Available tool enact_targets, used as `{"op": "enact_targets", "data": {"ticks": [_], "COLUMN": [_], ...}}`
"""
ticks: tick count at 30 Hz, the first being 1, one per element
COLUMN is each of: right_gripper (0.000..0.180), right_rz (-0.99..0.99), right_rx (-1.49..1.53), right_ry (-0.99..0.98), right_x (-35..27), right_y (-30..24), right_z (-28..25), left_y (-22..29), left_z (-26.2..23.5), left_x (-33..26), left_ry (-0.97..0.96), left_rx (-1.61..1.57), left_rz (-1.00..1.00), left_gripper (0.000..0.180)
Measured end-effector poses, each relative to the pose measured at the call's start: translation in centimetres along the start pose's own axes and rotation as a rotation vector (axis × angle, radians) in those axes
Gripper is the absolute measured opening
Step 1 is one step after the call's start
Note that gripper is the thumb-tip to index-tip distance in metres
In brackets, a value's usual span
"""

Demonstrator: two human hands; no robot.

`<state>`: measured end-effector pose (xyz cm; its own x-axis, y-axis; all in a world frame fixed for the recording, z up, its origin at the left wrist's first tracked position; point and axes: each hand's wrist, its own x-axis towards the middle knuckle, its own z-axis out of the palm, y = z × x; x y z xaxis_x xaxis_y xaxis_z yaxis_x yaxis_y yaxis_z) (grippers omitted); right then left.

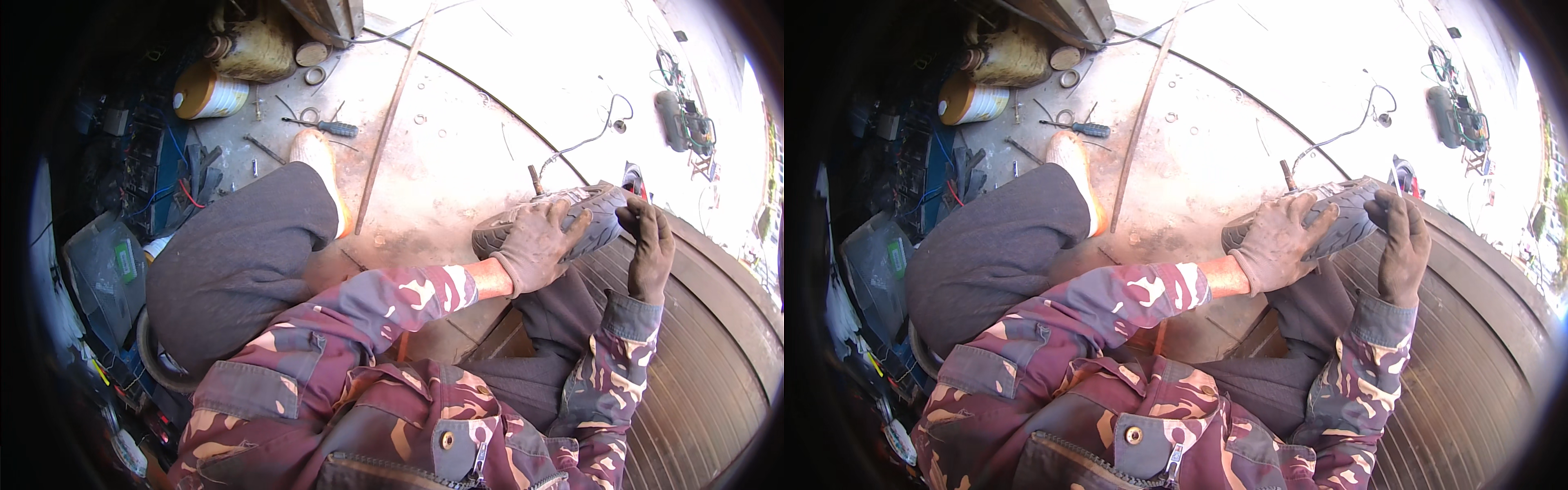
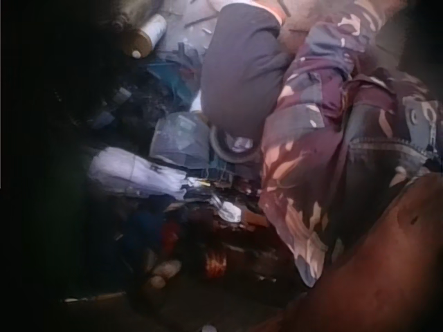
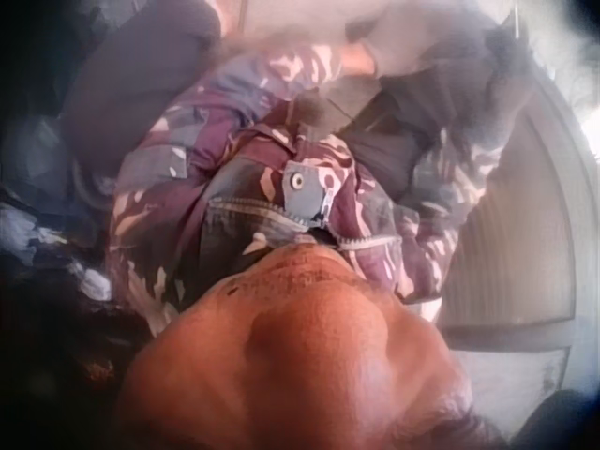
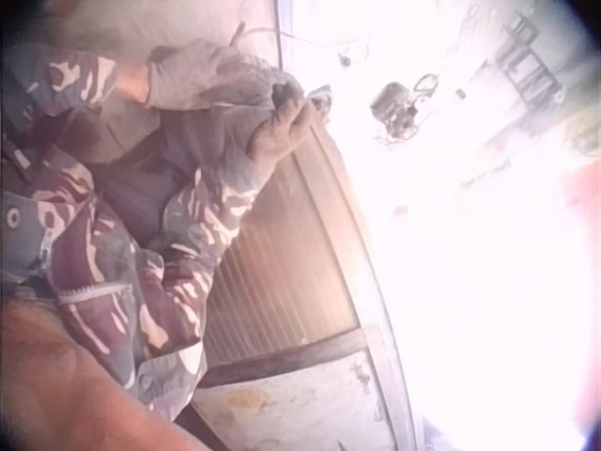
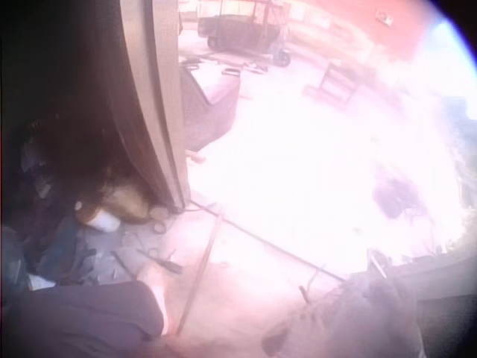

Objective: The person sits on the floor and uses a metal rod to pry and adjust the tire bead on a motorcycle wheel. They repeatedly rotate the wheel and work around the rim to seat the tire.

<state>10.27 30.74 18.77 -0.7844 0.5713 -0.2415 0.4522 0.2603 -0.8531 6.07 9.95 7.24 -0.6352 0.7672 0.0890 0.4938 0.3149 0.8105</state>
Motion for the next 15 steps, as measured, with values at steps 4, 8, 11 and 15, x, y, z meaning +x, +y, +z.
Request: {"op": "enact_targets", "data": {"ticks": [4, 8, 11, 15], "right_gripper": [0.031, 0.028, 0.027, 0.027], "right_rz": [-0.084, -0.125, -0.104, -0.151], "right_rx": [-0.191, -0.172, -0.254, -0.411], "right_ry": [-0.025, 0.038, 0.072, 0.072], "right_x": [0.4, -0.1, -0.2, -0.3], "right_y": [2.7, 4.9, 5.4, 5.9], "right_z": [0.2, 1.8, 1.6, 0.8], "left_y": [1.2, 1.8, 2.3, 3.1], "left_z": [1.4, 1.8, 2.0, 2.8], "left_x": [0.2, -0.1, -0.3, -1.2], "left_ry": [-0.033, 0.014, -0.045, -0.046], "left_rx": [0.002, 0.093, 0.14, 0.023], "left_rz": [0.028, 0.047, 0.051, 0.131], "left_gripper": [0.091, 0.092, 0.093, 0.091]}}
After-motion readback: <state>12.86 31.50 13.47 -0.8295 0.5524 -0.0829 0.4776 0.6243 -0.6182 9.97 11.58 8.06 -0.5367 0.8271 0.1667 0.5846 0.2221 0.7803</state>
